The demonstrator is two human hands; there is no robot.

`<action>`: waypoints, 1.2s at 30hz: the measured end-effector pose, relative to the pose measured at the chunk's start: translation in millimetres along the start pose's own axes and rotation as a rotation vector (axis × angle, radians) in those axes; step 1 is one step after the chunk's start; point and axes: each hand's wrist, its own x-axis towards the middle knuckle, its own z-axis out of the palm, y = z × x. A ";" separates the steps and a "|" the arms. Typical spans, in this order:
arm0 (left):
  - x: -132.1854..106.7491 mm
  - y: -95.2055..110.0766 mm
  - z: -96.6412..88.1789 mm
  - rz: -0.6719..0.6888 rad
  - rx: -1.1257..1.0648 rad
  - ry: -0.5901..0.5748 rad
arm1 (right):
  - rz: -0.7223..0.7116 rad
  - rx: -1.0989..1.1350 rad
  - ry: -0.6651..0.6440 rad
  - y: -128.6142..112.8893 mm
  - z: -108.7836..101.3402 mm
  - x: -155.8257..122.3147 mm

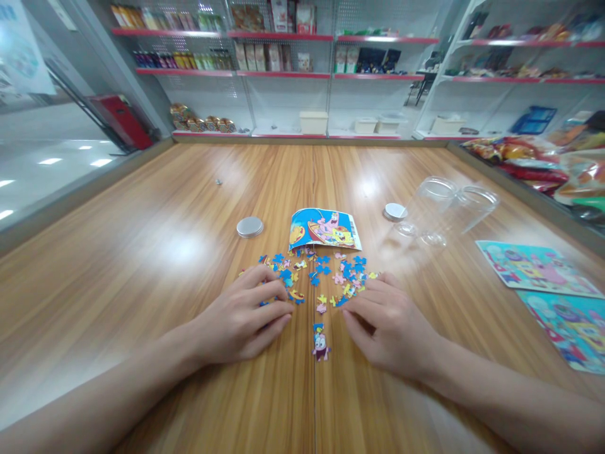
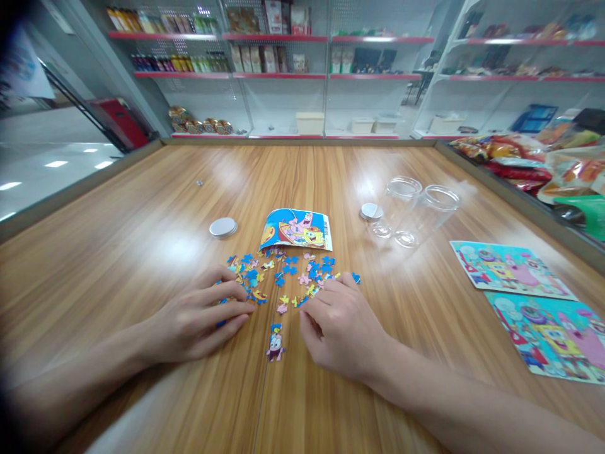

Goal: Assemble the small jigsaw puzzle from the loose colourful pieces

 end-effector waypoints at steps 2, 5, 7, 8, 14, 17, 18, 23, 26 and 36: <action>-0.4 -1.3 0.2 0.005 -0.004 -0.009 | 0.003 0.000 0.009 -0.3 -0.1 0.3; -1.2 -2.7 1.0 0.011 -0.005 -0.004 | -0.001 0.007 0.025 -0.8 -0.2 1.0; -1.5 -3.0 1.3 0.011 0.000 -0.002 | -0.005 0.009 0.032 -1.3 0.0 1.7; -1.7 -3.0 1.3 0.010 0.004 -0.001 | -0.005 0.006 0.032 -1.6 0.2 2.1; -2.2 -1.6 -1.3 0.018 0.019 0.036 | -0.002 -0.023 0.037 -3.1 1.5 3.2; -2.5 -1.8 -2.1 0.021 0.019 0.033 | 0.014 -0.042 0.075 -2.2 1.4 3.0; -2.6 -2.0 -2.1 0.026 0.017 0.025 | 0.019 -0.056 0.089 -1.8 1.4 2.9; -3.0 -2.5 -1.7 0.052 0.009 0.019 | 0.025 -0.097 0.091 -1.9 1.8 3.4; -2.5 -1.7 -2.5 0.068 0.014 0.014 | 0.023 -0.101 0.088 -3.0 2.4 4.1; -1.4 0.0 -9.9 0.201 0.033 -0.108 | -0.015 -0.096 0.116 -4.3 6.3 7.8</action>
